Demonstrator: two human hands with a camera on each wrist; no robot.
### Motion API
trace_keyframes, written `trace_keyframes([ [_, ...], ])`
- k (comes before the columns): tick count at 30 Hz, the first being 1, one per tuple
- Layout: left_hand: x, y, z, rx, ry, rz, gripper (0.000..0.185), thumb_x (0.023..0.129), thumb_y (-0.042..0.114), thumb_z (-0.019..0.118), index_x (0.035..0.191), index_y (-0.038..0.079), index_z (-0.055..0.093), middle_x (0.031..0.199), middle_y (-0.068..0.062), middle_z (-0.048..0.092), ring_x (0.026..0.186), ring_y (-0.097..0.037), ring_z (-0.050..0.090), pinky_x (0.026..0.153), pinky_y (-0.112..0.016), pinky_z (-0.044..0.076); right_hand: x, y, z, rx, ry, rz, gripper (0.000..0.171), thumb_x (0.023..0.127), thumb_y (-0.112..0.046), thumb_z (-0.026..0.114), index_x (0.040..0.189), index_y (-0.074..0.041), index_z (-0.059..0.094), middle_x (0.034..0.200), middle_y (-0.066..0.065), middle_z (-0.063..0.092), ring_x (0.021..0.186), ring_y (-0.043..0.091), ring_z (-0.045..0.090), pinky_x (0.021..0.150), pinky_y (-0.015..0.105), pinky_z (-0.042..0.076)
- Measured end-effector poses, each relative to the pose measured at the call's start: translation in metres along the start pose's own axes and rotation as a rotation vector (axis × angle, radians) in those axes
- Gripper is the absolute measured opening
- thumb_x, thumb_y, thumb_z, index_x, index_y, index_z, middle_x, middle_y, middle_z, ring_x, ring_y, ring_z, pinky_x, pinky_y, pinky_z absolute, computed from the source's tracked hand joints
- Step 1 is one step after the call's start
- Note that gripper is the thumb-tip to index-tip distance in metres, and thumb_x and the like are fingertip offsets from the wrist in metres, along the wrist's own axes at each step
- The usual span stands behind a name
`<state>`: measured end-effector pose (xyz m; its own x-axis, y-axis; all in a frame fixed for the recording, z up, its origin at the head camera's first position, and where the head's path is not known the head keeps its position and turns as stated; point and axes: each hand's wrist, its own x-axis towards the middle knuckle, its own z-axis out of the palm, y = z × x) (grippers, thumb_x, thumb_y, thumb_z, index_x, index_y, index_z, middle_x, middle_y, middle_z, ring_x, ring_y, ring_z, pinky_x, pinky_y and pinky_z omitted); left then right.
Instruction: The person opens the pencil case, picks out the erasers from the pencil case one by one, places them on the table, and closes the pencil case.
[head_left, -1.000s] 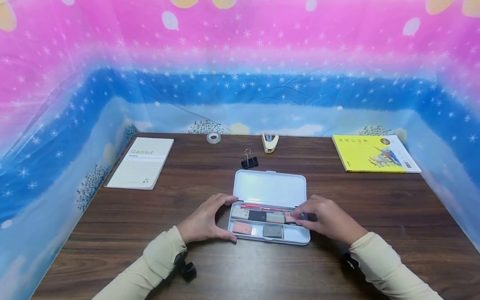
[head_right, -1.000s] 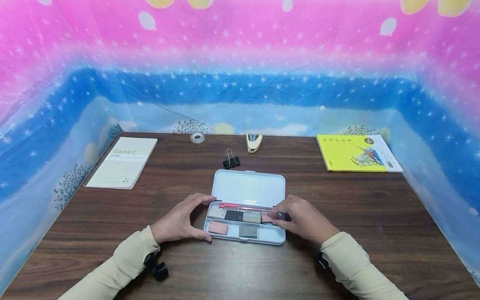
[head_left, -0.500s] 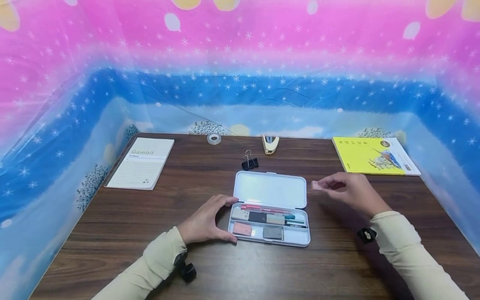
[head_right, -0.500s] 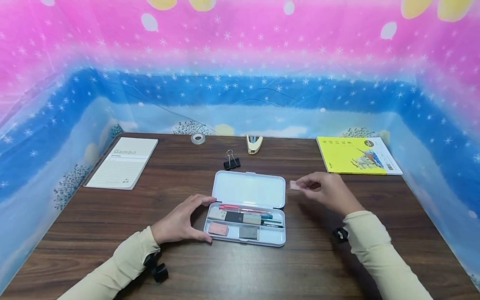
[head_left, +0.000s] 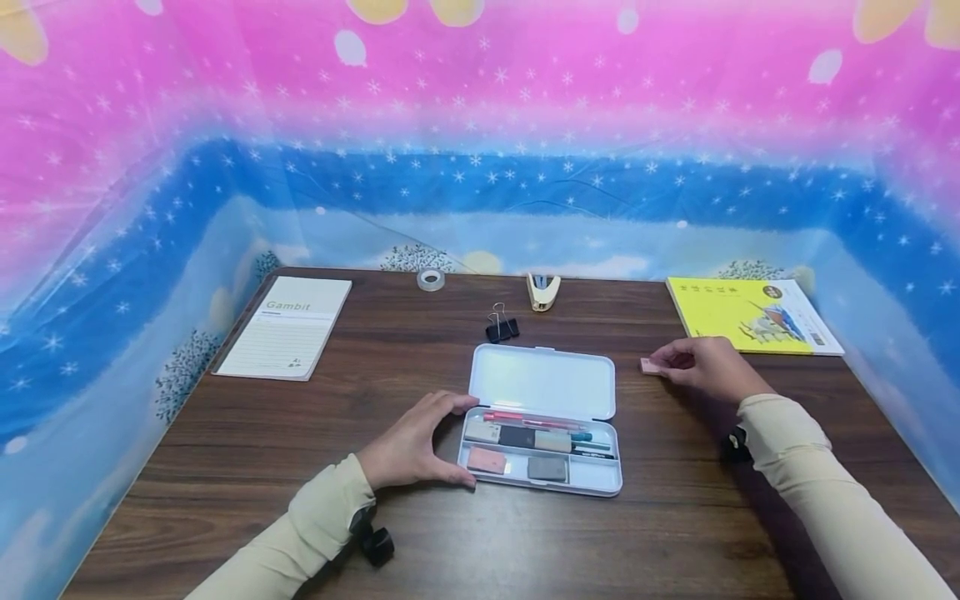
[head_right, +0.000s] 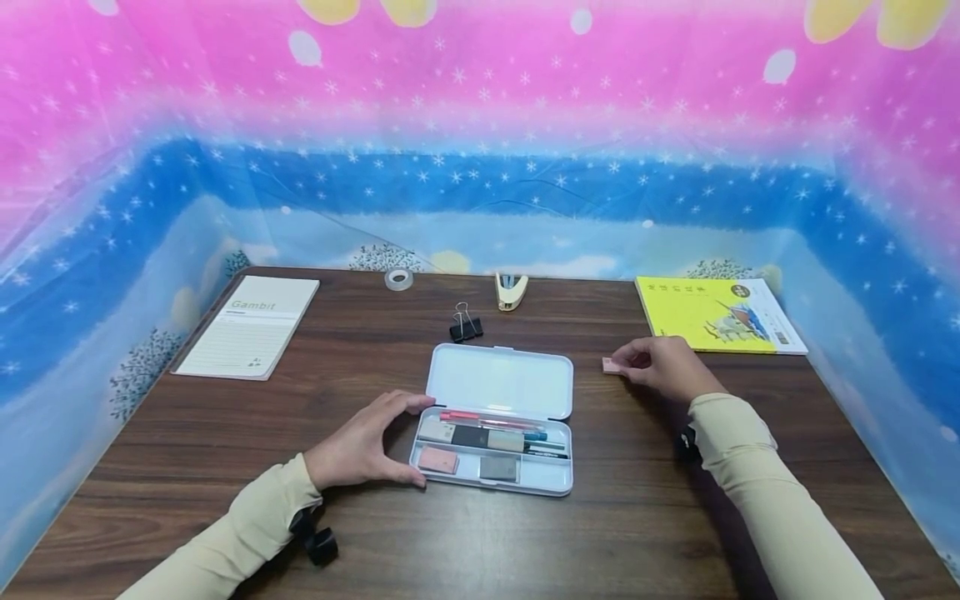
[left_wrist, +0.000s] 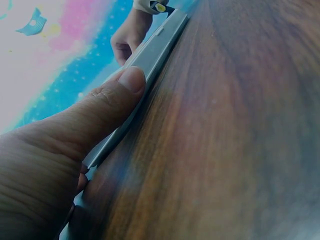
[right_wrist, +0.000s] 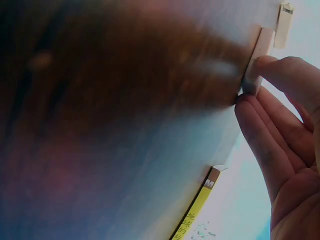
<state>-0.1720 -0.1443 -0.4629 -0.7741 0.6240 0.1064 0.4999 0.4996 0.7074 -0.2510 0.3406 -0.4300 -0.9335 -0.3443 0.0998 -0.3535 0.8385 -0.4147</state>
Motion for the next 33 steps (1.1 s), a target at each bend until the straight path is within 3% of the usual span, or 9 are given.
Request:
trace_keyframes([
  [9, 0.000, -0.002, 0.000, 0.009, 0.012, 0.015, 0.100, 0.074, 0.048, 0.096, 0.155, 0.014, 0.047, 0.148, -0.006, 0.053, 0.135, -0.024, 0.049, 0.116, -0.054, 0.042, 0.004, 0.004, 0.000, 0.031, -0.030, 0.070, 0.017, 0.095, -0.008, 0.079, 0.112, -0.006, 0.081, 0.107, 0.011, 0.079, 0.093, 0.024, 0.069, 0.085, 0.048, 0.058],
  [16, 0.000, -0.002, 0.001, -0.003, 0.001, 0.004, 0.100, 0.075, 0.048, 0.095, 0.155, 0.015, 0.046, 0.149, -0.006, 0.052, 0.135, -0.024, 0.049, 0.117, -0.054, 0.042, -0.001, -0.003, 0.001, 0.041, 0.006, 0.082, 0.024, 0.095, -0.014, 0.081, 0.117, -0.005, 0.080, 0.106, 0.011, 0.078, 0.093, 0.025, 0.069, 0.086, 0.048, 0.058],
  [21, -0.001, -0.001, 0.002, -0.013, -0.005, -0.014, 0.099, 0.075, 0.048, 0.095, 0.155, 0.016, 0.047, 0.150, -0.006, 0.051, 0.136, -0.026, 0.048, 0.117, -0.056, 0.041, -0.012, -0.044, 0.002, 0.087, 0.081, 0.054, 0.025, 0.096, -0.017, 0.081, 0.119, -0.010, 0.080, 0.107, 0.008, 0.079, 0.092, 0.022, 0.069, 0.083, 0.043, 0.059],
  [25, -0.002, 0.000, 0.002, -0.011, -0.001, -0.015, 0.099, 0.075, 0.048, 0.096, 0.155, 0.016, 0.047, 0.149, -0.006, 0.051, 0.136, -0.026, 0.048, 0.117, -0.056, 0.041, -0.020, -0.087, 0.010, 0.135, 0.093, -0.062, 0.022, 0.093, -0.010, 0.082, 0.115, -0.011, 0.081, 0.105, 0.003, 0.079, 0.091, 0.016, 0.072, 0.081, 0.038, 0.062],
  [30, 0.000, -0.001, 0.001, 0.003, 0.004, -0.005, 0.100, 0.075, 0.049, 0.095, 0.155, 0.016, 0.047, 0.149, -0.006, 0.052, 0.135, -0.025, 0.049, 0.116, -0.055, 0.042, -0.030, -0.126, 0.027, 0.189, 0.031, -0.223, 0.023, 0.089, -0.008, 0.086, 0.112, -0.009, 0.082, 0.105, 0.003, 0.080, 0.086, 0.008, 0.072, 0.080, 0.032, 0.063],
  [33, 0.001, -0.001, 0.001, 0.007, 0.007, -0.005, 0.100, 0.074, 0.050, 0.095, 0.155, 0.016, 0.047, 0.149, -0.006, 0.052, 0.135, -0.025, 0.049, 0.116, -0.055, 0.042, -0.035, -0.140, 0.038, 0.200, -0.033, -0.258, 0.023, 0.089, -0.011, 0.086, 0.112, -0.009, 0.082, 0.104, 0.002, 0.080, 0.084, 0.004, 0.071, 0.078, 0.031, 0.063],
])
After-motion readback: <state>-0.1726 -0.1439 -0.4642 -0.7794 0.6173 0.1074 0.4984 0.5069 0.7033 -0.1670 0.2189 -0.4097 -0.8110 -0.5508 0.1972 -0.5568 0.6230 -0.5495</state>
